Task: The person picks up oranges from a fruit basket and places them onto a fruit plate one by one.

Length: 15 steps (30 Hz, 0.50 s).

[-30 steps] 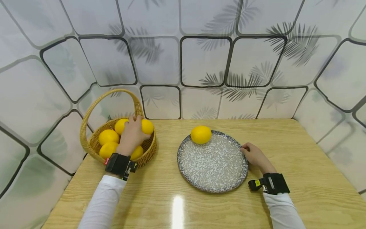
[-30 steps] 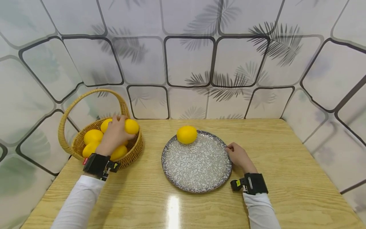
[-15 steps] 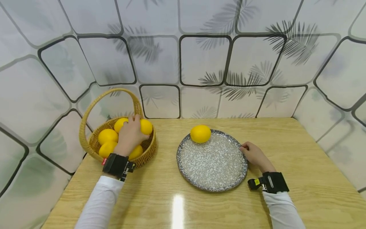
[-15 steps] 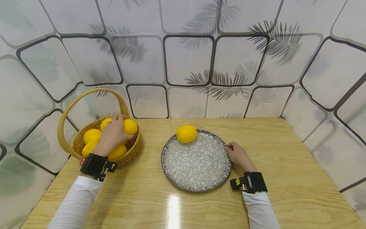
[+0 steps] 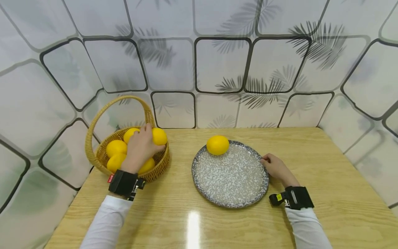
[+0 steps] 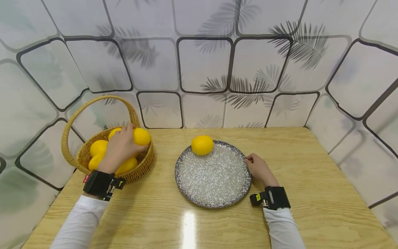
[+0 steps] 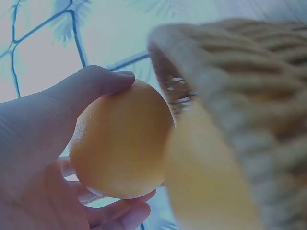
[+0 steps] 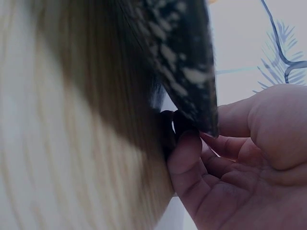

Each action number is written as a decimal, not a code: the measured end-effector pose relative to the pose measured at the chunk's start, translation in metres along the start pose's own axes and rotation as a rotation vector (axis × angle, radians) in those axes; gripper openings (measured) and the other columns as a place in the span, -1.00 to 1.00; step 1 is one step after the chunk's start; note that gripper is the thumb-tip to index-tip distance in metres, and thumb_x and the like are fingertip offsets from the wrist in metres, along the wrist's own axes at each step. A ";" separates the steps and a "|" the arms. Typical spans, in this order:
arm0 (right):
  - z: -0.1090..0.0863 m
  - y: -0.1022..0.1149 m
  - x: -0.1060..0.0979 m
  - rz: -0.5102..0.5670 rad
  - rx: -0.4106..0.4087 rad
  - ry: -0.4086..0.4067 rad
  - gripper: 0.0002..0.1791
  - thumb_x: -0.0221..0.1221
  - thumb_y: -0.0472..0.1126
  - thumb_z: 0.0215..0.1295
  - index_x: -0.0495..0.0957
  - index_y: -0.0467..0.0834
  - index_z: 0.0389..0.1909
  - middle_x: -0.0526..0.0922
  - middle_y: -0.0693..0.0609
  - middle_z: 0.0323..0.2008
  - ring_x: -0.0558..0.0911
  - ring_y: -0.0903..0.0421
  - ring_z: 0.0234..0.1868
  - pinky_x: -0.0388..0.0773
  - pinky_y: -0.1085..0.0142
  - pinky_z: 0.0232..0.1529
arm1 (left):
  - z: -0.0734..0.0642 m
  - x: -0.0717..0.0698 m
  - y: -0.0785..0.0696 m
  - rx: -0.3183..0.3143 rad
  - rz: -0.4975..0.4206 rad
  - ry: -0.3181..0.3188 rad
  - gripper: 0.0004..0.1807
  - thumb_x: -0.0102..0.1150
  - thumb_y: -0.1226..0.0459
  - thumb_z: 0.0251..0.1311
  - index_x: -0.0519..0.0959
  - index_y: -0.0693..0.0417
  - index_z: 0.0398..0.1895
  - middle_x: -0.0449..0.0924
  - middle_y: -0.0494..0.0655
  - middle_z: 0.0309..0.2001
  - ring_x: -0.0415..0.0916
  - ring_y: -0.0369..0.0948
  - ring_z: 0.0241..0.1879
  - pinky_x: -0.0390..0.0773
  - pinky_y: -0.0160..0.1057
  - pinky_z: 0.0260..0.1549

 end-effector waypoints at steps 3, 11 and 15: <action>0.000 -0.001 0.000 0.004 0.007 0.001 -0.57 -0.18 -0.16 0.52 0.35 -0.43 0.13 0.47 -0.41 0.04 0.44 -0.17 -0.06 0.45 0.04 -0.11 | 0.000 -0.004 -0.008 0.015 -0.006 -0.013 -0.07 0.38 -0.10 -0.11 0.30 0.37 0.20 0.51 0.40 0.06 0.45 0.29 -0.20 0.57 0.21 -0.24; 0.001 -0.002 0.000 0.003 0.005 -0.005 -0.56 -0.18 -0.15 0.52 0.34 -0.43 0.15 0.46 -0.42 0.06 0.44 -0.18 -0.04 0.45 0.00 -0.09 | -0.004 -0.012 -0.032 0.042 -0.023 -0.053 -0.11 0.33 -0.13 -0.07 0.32 0.34 0.17 0.52 0.36 -0.01 0.50 0.22 -0.18 0.59 0.16 -0.20; 0.002 -0.004 0.001 0.012 0.015 -0.016 -0.57 -0.17 -0.16 0.51 0.36 -0.41 0.14 0.48 -0.40 0.06 0.44 -0.16 -0.04 0.46 0.02 -0.08 | -0.005 -0.012 -0.043 0.059 -0.034 -0.066 -0.11 0.29 -0.15 -0.06 0.33 0.33 0.18 0.53 0.34 -0.04 0.53 0.20 -0.22 0.60 0.15 -0.21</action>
Point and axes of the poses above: each hand's wrist, its own z-axis towards the middle knuckle, its own x-axis out of the palm, y = z × x, the point moved 8 cm from there along z, towards the middle knuckle
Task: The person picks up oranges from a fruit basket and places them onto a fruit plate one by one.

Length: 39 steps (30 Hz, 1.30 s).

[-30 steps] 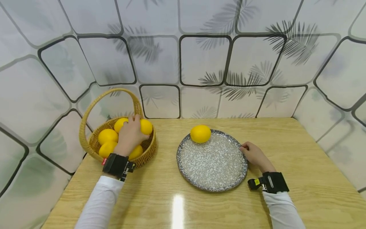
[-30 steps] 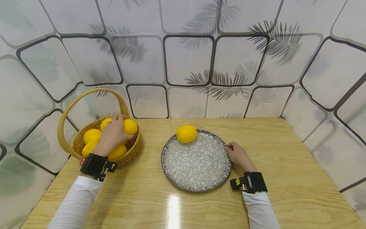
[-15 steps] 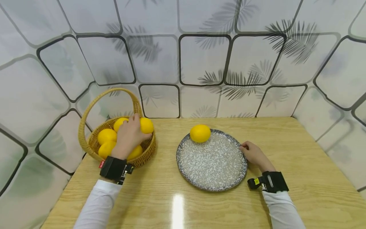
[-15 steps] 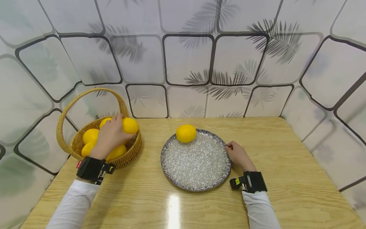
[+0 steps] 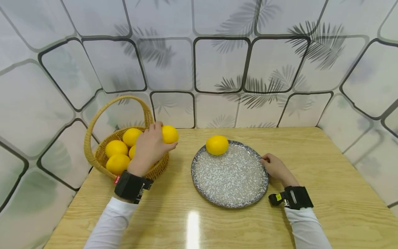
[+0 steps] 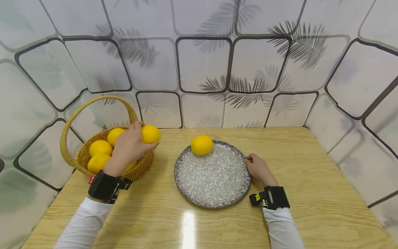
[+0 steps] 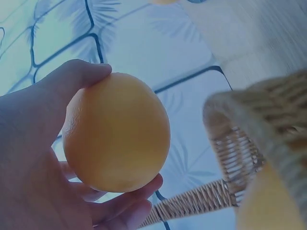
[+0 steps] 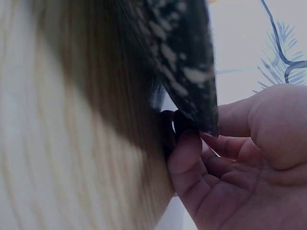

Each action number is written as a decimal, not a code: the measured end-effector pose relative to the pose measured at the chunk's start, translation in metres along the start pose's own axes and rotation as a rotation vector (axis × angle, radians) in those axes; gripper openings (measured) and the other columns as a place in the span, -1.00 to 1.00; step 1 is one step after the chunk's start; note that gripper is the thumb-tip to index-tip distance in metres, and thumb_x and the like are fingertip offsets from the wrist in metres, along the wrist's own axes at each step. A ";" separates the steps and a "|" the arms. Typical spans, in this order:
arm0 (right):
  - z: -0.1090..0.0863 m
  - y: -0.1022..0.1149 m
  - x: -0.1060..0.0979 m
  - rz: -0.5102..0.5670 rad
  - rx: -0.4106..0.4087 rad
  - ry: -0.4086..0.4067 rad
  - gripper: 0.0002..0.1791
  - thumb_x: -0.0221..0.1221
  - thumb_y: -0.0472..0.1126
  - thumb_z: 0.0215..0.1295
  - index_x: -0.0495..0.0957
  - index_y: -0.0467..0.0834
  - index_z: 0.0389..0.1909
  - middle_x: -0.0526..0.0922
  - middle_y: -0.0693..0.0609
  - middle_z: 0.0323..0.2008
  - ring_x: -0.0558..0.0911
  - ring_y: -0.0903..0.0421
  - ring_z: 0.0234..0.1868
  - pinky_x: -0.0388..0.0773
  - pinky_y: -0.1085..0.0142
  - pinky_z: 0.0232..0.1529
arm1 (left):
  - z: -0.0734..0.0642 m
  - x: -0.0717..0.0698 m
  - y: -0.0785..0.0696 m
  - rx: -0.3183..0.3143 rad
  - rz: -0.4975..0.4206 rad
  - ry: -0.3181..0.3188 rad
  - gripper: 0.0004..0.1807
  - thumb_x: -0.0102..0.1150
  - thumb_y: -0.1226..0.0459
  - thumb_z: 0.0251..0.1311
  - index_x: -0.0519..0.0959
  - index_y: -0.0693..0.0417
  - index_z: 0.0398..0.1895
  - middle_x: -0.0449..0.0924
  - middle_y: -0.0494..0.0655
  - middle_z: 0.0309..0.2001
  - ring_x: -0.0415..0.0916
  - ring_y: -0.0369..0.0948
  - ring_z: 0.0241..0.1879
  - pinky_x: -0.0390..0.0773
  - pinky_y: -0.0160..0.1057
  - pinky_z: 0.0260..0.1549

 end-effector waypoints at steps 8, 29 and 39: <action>0.002 -0.001 0.001 -0.016 -0.008 0.003 -0.57 -0.17 -0.16 0.51 0.36 -0.43 0.14 0.48 -0.43 0.07 0.46 -0.19 -0.05 0.47 -0.01 -0.08 | 0.001 0.011 -0.024 0.043 0.022 0.020 -0.12 0.29 -0.18 -0.07 0.36 0.20 0.23 0.55 0.28 0.00 0.55 0.16 -0.19 0.61 0.12 -0.22; -0.001 0.000 0.000 0.006 -0.009 0.002 -0.57 -0.17 -0.16 0.51 0.36 -0.42 0.16 0.47 -0.43 0.10 0.45 -0.19 -0.01 0.46 -0.03 -0.04 | -0.008 0.090 -0.079 0.119 0.057 0.156 -0.09 0.20 -0.26 -0.05 0.38 0.21 0.23 0.55 0.22 -0.10 0.55 0.04 -0.32 0.63 0.03 -0.28; -0.001 0.000 0.000 0.008 -0.003 -0.002 -0.58 -0.15 -0.17 0.51 0.37 -0.43 0.14 0.49 -0.42 0.07 0.46 -0.18 -0.03 0.48 -0.03 -0.05 | -0.013 0.108 -0.090 0.142 0.069 0.130 -0.15 0.23 -0.27 -0.07 0.43 0.23 0.09 0.55 0.17 -0.22 0.50 -0.01 -0.35 0.60 -0.02 -0.36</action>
Point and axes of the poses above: each hand's wrist, its own z-axis towards the middle knuckle, its own x-axis out of the palm, y = z × x, the point moved 8 cm from there along z, towards the middle knuckle
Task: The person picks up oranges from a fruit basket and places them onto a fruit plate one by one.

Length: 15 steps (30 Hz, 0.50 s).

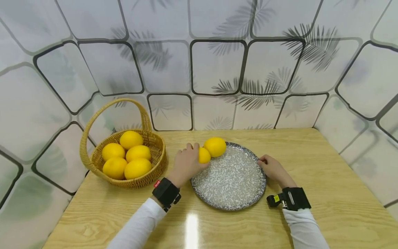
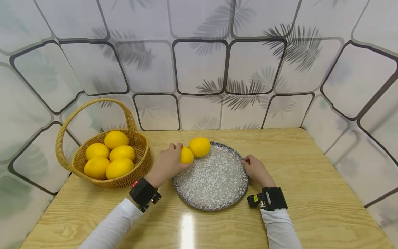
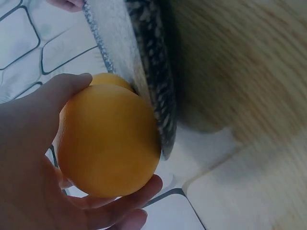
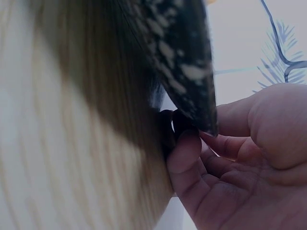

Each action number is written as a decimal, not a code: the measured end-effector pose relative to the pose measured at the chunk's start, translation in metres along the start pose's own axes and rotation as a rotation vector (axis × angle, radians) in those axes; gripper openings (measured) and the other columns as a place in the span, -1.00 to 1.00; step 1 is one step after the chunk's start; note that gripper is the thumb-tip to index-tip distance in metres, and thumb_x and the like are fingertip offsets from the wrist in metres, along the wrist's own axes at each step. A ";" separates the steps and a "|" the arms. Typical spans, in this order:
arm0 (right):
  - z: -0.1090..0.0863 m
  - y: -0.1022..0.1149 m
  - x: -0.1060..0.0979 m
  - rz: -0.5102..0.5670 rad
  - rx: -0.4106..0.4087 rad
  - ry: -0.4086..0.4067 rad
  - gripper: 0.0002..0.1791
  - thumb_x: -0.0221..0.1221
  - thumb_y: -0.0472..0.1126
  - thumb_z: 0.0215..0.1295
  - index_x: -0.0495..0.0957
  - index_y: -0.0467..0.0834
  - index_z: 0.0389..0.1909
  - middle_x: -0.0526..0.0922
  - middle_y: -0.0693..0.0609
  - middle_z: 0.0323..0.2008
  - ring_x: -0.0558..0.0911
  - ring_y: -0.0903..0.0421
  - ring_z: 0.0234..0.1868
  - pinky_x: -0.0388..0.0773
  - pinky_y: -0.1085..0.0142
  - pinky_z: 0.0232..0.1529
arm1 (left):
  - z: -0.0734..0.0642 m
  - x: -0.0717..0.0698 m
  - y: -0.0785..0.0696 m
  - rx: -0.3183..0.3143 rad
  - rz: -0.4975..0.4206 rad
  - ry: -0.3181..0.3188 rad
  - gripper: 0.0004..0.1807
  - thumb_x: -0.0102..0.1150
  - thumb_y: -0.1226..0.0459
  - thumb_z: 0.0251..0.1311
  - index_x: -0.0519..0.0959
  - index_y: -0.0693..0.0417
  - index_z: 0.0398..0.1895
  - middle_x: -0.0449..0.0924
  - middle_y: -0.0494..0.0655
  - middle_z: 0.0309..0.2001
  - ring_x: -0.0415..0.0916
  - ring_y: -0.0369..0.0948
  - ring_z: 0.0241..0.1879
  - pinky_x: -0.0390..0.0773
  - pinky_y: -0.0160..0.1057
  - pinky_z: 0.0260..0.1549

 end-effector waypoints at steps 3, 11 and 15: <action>0.000 0.000 0.000 -0.005 -0.006 -0.001 -0.59 -0.15 -0.18 0.51 0.37 -0.43 0.13 0.49 -0.43 0.07 0.47 -0.18 -0.04 0.48 -0.03 -0.06 | 0.000 0.004 -0.001 -0.001 0.000 0.005 -0.19 0.22 -0.27 -0.05 0.44 0.21 0.04 0.54 0.15 -0.25 0.52 -0.01 -0.39 0.59 -0.05 -0.40; 0.000 0.000 0.001 -0.009 -0.004 0.004 -0.58 -0.15 -0.18 0.51 0.36 -0.43 0.14 0.49 -0.43 0.07 0.47 -0.19 -0.04 0.48 -0.04 -0.06 | 0.000 0.009 0.001 -0.015 -0.017 0.026 -0.20 0.14 -0.28 0.00 0.44 0.20 0.07 0.53 0.13 -0.20 0.52 -0.01 -0.35 0.58 -0.06 -0.38; 0.001 0.000 0.000 -0.007 0.004 0.008 -0.57 -0.18 -0.17 0.52 0.35 -0.43 0.15 0.47 -0.42 0.08 0.45 -0.19 -0.02 0.47 -0.03 -0.04 | 0.000 0.007 0.001 -0.016 -0.024 0.026 -0.18 0.10 -0.29 0.02 0.43 0.18 0.12 0.53 0.13 -0.16 0.51 -0.01 -0.32 0.57 -0.07 -0.40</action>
Point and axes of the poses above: each hand's wrist, its own z-axis towards the middle knuckle, its own x-axis out of the palm, y = z × x, the point moved 8 cm from there along z, towards the middle knuckle
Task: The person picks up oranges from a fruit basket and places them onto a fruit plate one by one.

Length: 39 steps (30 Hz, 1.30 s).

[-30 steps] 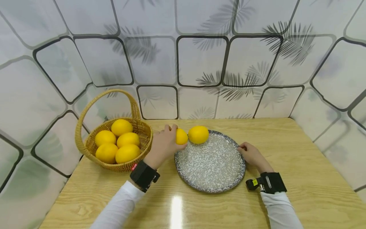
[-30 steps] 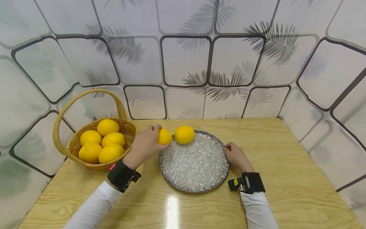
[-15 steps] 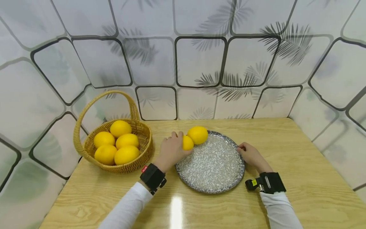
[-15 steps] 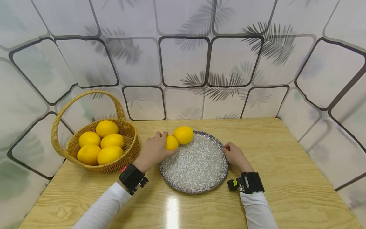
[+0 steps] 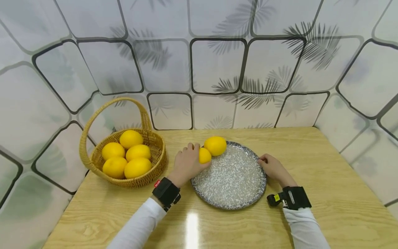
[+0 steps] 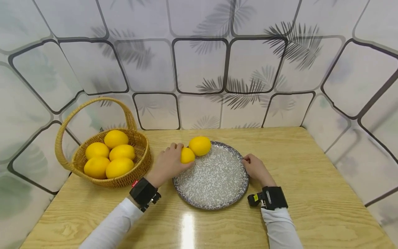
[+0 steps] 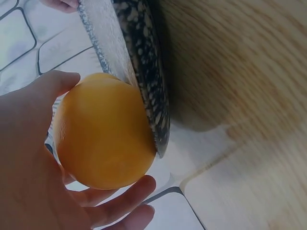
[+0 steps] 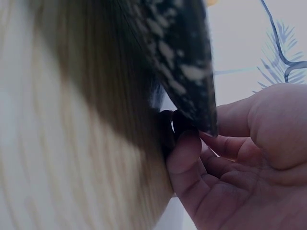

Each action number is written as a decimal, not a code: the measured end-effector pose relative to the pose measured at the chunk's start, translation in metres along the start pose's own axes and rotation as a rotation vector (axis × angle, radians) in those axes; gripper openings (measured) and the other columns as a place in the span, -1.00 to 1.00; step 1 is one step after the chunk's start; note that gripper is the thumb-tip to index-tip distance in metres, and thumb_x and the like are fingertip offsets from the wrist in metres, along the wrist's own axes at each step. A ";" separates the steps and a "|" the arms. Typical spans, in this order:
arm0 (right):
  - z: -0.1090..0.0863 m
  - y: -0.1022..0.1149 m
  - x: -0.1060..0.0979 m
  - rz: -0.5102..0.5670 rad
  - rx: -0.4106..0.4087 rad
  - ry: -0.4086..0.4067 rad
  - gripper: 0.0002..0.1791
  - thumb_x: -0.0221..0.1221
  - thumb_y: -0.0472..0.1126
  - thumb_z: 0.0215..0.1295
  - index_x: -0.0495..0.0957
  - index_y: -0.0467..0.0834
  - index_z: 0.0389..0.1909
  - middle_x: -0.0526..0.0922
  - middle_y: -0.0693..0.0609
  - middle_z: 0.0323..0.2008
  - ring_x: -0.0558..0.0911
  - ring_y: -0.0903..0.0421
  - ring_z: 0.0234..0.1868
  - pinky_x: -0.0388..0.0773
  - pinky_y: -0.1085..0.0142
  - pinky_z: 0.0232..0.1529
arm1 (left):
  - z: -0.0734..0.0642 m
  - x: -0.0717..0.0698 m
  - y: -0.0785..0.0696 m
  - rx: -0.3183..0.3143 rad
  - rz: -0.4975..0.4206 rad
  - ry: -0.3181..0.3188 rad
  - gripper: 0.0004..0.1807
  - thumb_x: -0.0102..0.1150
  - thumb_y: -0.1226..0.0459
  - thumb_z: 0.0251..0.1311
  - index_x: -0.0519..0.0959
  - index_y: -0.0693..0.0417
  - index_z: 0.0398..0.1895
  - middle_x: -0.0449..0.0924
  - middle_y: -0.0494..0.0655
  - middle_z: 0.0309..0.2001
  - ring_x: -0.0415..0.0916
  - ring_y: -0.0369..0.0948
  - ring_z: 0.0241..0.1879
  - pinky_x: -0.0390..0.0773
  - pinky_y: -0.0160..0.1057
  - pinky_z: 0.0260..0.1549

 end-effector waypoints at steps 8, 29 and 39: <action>-0.002 0.002 0.000 -0.001 -0.001 0.005 -0.57 -0.17 -0.17 0.52 0.35 -0.43 0.15 0.47 -0.42 0.08 0.46 -0.18 -0.04 0.47 -0.01 -0.08 | -0.001 -0.001 -0.001 0.003 -0.027 0.017 -0.17 0.10 -0.26 0.04 0.41 0.17 0.21 0.56 0.15 -0.08 0.53 0.00 -0.27 0.59 -0.05 -0.38; -0.003 0.004 0.000 0.005 -0.004 0.003 -0.58 -0.18 -0.19 0.52 0.35 -0.45 0.14 0.48 -0.42 0.05 0.46 -0.17 -0.06 0.47 0.03 -0.11 | -0.002 -0.004 -0.001 -0.011 -0.032 0.057 -0.11 0.07 -0.28 0.06 0.32 0.12 0.34 0.51 0.18 0.10 0.53 0.07 -0.09 0.61 0.05 -0.17; 0.000 0.001 0.000 -0.004 0.002 0.004 -0.59 -0.17 -0.20 0.51 0.35 -0.45 0.13 0.49 -0.41 0.04 0.45 -0.16 -0.07 0.47 0.04 -0.12 | -0.006 -0.007 0.007 -0.060 -0.050 0.078 -0.09 -0.02 -0.32 0.11 0.28 0.08 0.40 0.47 0.17 0.19 0.48 0.10 0.03 0.59 0.11 -0.08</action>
Point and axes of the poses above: each hand's wrist, its own z-axis towards the middle knuckle, its own x-axis out of the palm, y = z × x, the point moved 8 cm from there along z, towards the middle knuckle
